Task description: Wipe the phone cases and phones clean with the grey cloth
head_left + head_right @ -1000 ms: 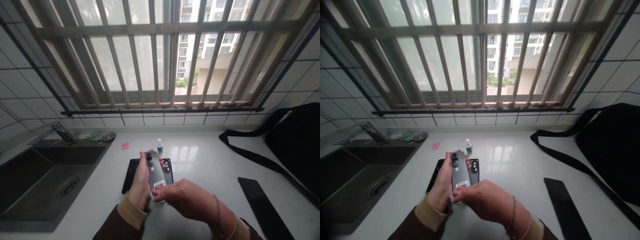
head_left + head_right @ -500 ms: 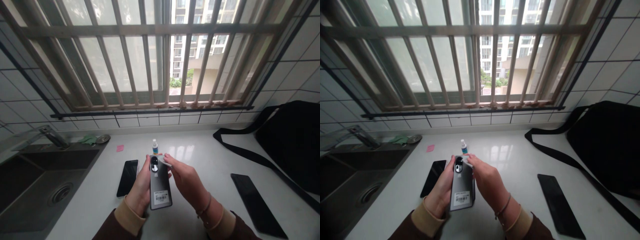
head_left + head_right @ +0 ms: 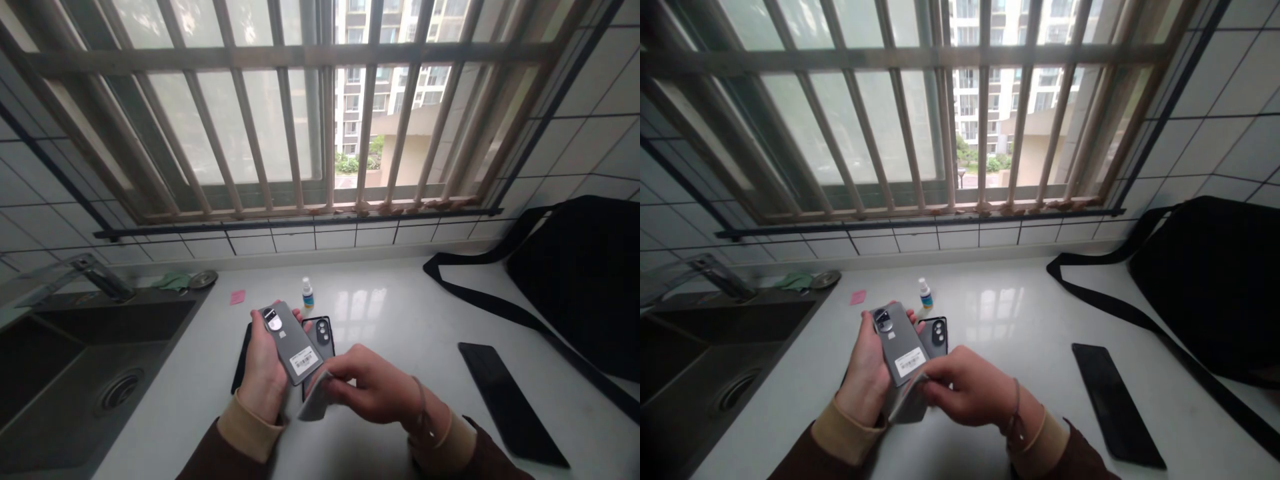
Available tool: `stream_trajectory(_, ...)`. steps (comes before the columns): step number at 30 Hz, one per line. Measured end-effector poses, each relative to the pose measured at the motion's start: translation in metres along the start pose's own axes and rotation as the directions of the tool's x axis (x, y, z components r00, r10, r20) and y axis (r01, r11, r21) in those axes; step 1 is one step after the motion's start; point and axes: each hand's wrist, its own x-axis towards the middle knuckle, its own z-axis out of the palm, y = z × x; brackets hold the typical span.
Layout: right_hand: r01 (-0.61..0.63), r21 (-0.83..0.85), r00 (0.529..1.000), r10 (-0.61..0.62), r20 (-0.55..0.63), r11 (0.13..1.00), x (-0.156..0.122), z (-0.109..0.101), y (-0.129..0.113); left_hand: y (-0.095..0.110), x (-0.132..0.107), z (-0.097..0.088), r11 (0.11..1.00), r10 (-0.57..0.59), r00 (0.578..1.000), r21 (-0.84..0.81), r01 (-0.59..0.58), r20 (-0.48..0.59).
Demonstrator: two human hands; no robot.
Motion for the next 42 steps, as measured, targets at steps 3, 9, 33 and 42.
stream_trajectory(3, -0.118, 0.198, 0.961, 0.162, -0.224, 0.973, 0.005, -0.009, 0.02, 0.001, 0.0, 0.0, 1.0, -0.011, 1.0, -0.001, 0.011, 0.008)
stream_trajectory(9, -0.425, 0.336, 0.596, 0.539, -0.595, 0.841, 0.015, -0.038, 0.081, 0.0, -0.001, 0.001, 0.999, -0.038, 0.999, 0.036, 0.037, 0.029)
stream_trajectory(33, -0.79, -0.264, 0.574, 0.518, -0.634, 0.553, 0.071, -0.065, 0.065, 0.0, -0.009, 0.002, 0.992, -0.076, 0.995, 0.107, 0.069, 0.064)
stream_trajectory(42, -0.541, 0.365, 0.811, 0.585, -0.013, 0.757, 0.035, 0.011, 0.015, -0.006, -0.014, 0.002, 0.981, -0.074, 0.98, 0.188, 0.038, 0.184)
